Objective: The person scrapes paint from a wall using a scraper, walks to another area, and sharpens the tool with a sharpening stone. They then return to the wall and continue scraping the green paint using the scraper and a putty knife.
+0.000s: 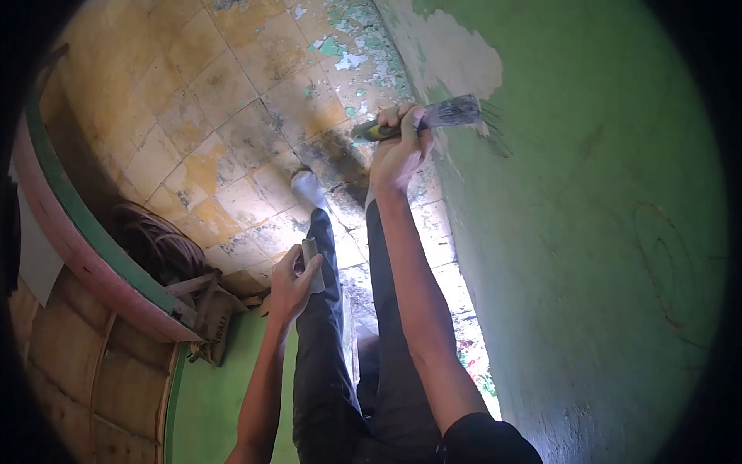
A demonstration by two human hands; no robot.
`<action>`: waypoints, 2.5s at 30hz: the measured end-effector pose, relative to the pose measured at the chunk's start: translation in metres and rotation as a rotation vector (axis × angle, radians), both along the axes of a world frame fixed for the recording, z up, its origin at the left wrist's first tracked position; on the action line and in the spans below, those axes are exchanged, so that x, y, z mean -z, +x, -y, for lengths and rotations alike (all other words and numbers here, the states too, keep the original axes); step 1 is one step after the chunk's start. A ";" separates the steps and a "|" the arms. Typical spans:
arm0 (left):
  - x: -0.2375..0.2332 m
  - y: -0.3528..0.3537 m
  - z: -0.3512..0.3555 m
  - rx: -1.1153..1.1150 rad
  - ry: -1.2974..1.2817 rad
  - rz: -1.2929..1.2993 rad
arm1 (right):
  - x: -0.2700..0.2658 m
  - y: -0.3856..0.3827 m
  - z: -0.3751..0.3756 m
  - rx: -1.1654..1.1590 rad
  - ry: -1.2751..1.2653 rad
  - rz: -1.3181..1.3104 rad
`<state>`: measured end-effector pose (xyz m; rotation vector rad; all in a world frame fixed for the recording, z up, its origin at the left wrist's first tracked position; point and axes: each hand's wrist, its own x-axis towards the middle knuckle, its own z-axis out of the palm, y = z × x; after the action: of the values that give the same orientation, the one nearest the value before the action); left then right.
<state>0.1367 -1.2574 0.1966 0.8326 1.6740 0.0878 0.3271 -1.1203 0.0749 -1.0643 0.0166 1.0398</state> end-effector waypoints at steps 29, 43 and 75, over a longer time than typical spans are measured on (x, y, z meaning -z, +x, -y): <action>0.009 -0.002 0.001 -0.003 0.052 0.023 | -0.045 0.024 -0.014 -0.120 -0.001 0.244; -0.003 0.009 -0.015 -0.065 0.034 0.098 | -0.128 0.060 0.024 -0.650 -0.831 0.856; -0.032 0.148 -0.172 0.174 0.317 0.810 | -0.135 0.029 0.072 -0.466 -0.502 1.229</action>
<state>0.2852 -1.0854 0.2287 1.0001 0.8294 0.5106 0.3565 -1.1922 0.2099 -2.0912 -1.0470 0.6291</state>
